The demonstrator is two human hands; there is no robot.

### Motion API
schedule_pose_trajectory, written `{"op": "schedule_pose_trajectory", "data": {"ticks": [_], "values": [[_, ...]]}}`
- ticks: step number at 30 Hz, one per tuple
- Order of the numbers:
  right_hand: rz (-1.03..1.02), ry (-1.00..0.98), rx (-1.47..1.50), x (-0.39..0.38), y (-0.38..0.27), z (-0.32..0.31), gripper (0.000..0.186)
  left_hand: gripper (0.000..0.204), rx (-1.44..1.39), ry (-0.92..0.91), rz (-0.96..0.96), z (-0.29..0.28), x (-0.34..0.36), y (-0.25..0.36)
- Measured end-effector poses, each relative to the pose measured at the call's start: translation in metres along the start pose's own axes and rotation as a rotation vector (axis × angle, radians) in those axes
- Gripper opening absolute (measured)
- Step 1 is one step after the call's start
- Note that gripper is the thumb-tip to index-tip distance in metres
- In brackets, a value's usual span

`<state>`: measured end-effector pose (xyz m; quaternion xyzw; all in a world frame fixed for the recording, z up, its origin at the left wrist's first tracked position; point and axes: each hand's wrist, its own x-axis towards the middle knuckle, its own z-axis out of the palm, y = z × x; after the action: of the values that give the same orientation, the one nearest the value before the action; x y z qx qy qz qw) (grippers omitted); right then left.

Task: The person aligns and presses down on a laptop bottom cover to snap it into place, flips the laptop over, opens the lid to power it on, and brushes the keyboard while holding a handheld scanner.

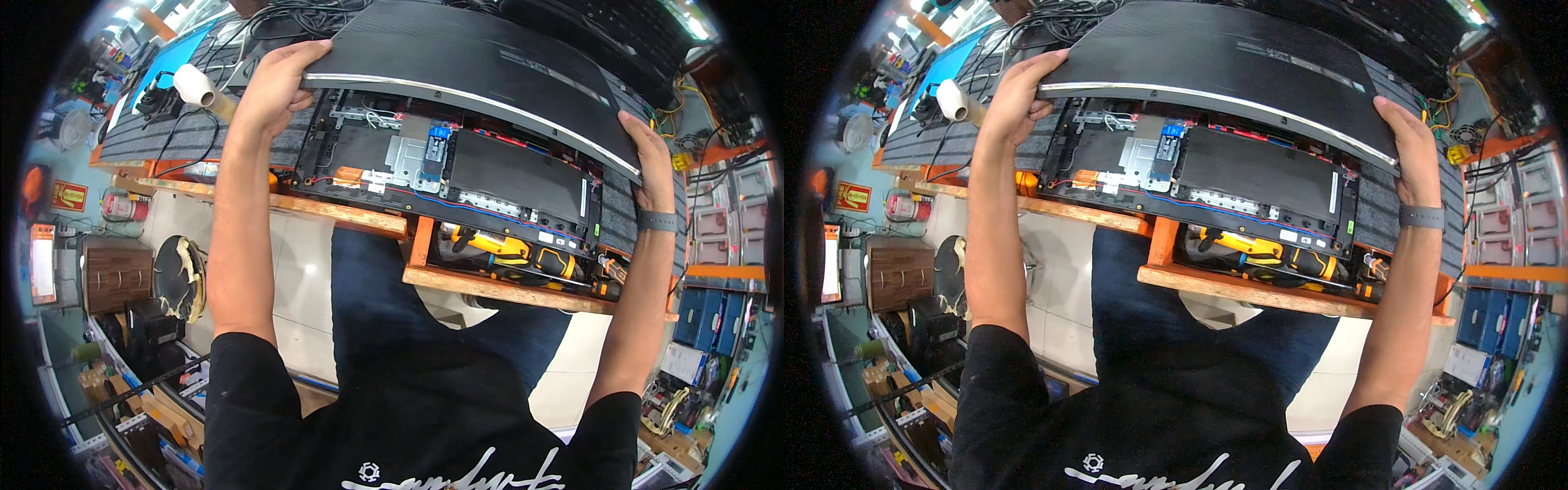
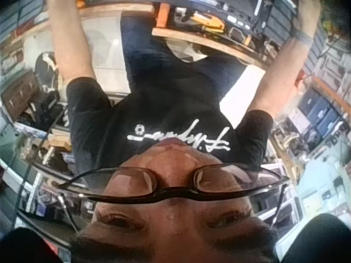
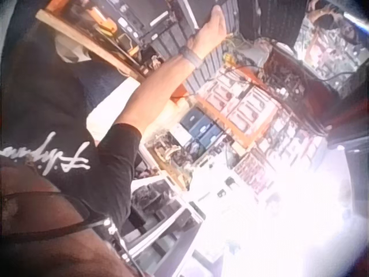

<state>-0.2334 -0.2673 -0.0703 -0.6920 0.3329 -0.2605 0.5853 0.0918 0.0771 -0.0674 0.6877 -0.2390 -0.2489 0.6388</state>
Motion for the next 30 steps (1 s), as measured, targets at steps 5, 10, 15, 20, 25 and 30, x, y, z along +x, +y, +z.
{"op": "schedule_pose_trajectory", "data": {"ticks": [5, 10, 15, 20, 25, 30], "values": [[-0.004, 0.008, 0.026, -0.002, -0.004, -0.003, 0.031, 0.032, 0.039, 0.027, 0.025, 0.001, -0.008, 0.004], [0.000, -0.013, 0.003, -0.003, -0.008, -0.007, 0.031, 0.032, 0.094, -0.011, 0.023, -0.003, -0.006, 0.009], [0.043, -0.019, 0.020, 0.006, 0.001, -0.009, 0.032, 0.039, 0.170, 0.024, 0.017, 0.002, -0.005, 0.012], [-0.011, 0.021, 0.021, 0.007, 0.005, -0.005, 0.037, 0.063, 0.461, -0.080, 0.372, -0.006, -0.014, 0.004], [0.013, -0.038, 0.025, 0.008, 0.000, -0.008, 0.039, 0.067, 0.819, -0.056, 0.531, -0.007, -0.017, 0.002], [-0.024, -0.003, -0.054, 0.006, -0.004, -0.003, 0.040, 0.072, 1.160, 0.025, 0.849, 0.010, -0.028, 0.004]]}}
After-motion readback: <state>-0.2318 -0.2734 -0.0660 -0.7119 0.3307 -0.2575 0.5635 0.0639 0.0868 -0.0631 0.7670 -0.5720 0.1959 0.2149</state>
